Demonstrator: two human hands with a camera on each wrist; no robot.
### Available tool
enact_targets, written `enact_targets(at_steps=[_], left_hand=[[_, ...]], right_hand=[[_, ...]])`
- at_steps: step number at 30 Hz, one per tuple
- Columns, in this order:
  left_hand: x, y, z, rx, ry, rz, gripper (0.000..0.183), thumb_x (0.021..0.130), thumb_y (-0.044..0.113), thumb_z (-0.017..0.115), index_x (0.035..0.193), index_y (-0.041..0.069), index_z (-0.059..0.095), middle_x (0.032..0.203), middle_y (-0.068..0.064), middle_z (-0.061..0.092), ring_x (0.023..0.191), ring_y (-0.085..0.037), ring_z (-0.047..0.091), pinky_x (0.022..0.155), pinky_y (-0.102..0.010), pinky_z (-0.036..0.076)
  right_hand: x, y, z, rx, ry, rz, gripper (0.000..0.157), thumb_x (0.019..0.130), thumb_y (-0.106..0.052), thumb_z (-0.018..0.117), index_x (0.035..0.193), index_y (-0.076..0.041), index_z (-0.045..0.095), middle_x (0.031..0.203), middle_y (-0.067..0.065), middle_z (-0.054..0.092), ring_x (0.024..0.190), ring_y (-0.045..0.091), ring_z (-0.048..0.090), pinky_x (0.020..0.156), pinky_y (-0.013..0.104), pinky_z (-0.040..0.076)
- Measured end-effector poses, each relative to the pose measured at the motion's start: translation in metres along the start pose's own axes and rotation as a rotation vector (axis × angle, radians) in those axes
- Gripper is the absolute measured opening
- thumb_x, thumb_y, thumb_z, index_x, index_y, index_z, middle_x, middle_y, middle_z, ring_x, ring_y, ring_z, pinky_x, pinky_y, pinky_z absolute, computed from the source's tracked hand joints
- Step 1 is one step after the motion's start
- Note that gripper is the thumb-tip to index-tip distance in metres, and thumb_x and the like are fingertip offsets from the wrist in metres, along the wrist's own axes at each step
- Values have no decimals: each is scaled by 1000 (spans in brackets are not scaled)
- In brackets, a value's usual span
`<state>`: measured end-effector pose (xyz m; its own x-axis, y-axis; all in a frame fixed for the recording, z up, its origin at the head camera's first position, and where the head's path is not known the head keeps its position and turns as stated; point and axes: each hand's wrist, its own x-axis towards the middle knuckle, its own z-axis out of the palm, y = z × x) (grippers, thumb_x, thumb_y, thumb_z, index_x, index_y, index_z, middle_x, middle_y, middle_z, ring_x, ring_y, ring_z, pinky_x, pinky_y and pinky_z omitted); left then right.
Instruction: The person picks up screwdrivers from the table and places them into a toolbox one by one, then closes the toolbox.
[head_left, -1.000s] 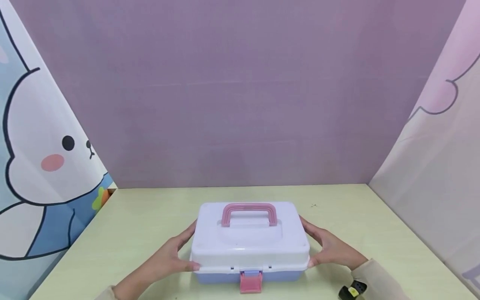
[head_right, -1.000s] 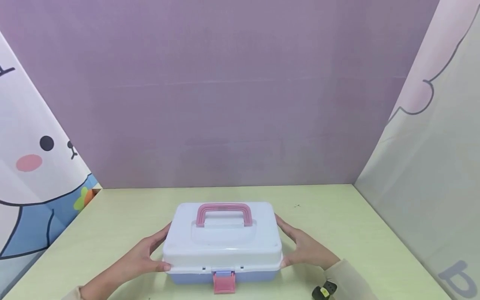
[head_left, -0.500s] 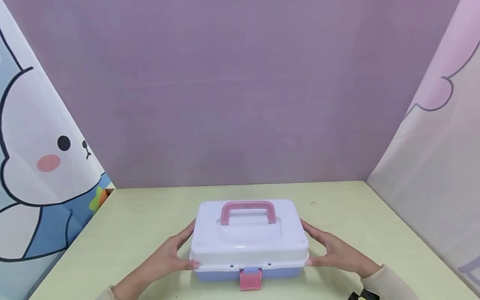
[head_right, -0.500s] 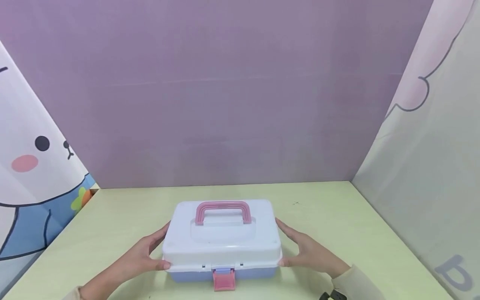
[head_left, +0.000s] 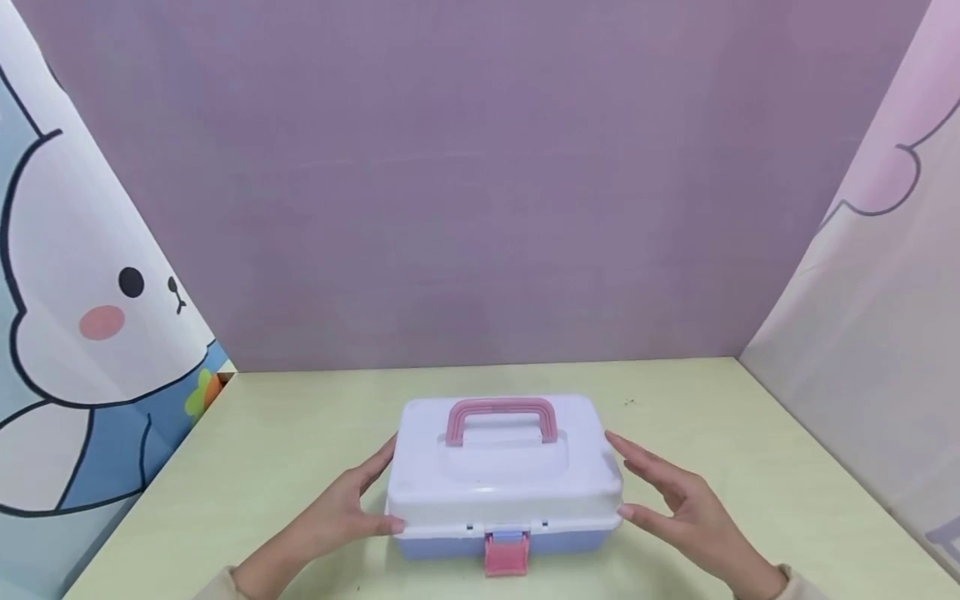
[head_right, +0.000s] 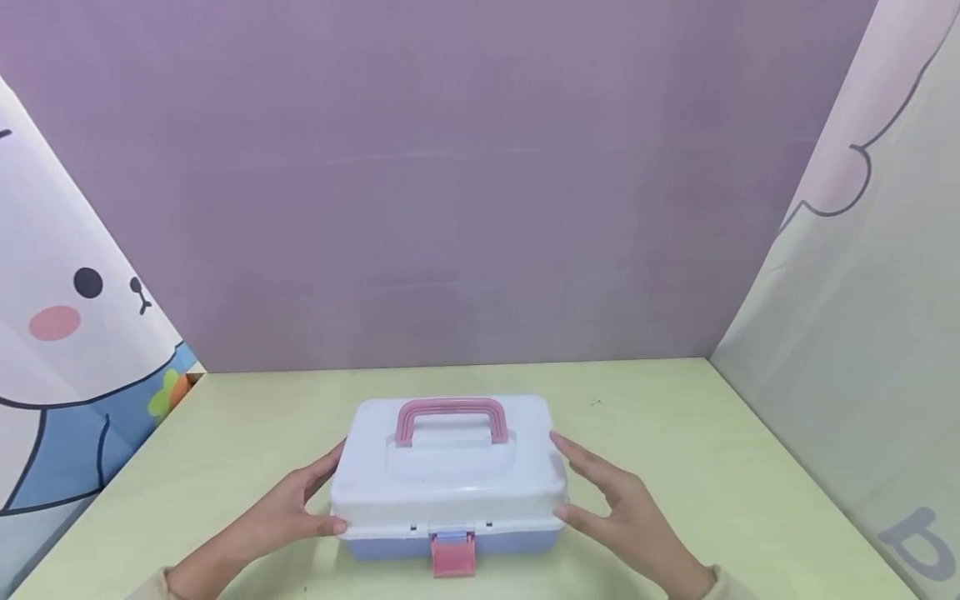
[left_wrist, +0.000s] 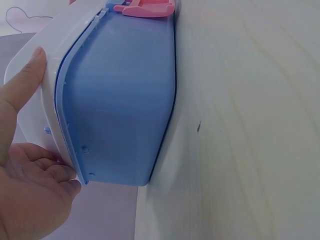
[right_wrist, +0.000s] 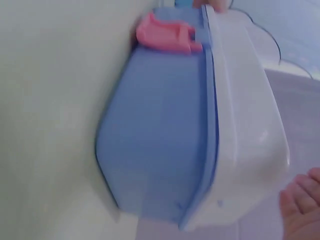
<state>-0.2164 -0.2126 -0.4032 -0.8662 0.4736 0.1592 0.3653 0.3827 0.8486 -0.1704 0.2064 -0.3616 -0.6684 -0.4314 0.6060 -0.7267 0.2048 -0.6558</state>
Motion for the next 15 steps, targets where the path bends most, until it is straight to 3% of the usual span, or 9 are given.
enact_targets(at_steps=[2,8,11,15], left_hand=[[0,1,0,10,-1,1,103,70,22,84,151,17,21,155,-9,23,140,-35,22,111,-38,27],[1,3,-1,10,-10,-6,103,70,21,83,151,15,20,155,-12,23,140,-39,22,109,-54,25],[1,3,0,4,-13,-26,103,70,22,83,151,14,20,155,-11,22,141,-37,21,108,-58,23],[2,2,-1,23,0,-15,103,70,23,84,151,12,21,154,-13,23,140,-39,23,107,-59,24]], right_hand=[[0,1,6,49,24,-73,69,69,26,64,133,11,45,143,12,47,135,11,40,105,15,36],[2,3,26,129,35,-255,53,74,20,65,125,12,53,132,12,58,125,17,52,104,19,39],[1,4,37,163,9,-282,47,77,17,65,123,11,55,128,11,61,121,16,55,100,19,43],[-2,8,51,72,-37,-280,43,76,10,69,119,6,61,119,9,66,116,12,58,97,18,45]])
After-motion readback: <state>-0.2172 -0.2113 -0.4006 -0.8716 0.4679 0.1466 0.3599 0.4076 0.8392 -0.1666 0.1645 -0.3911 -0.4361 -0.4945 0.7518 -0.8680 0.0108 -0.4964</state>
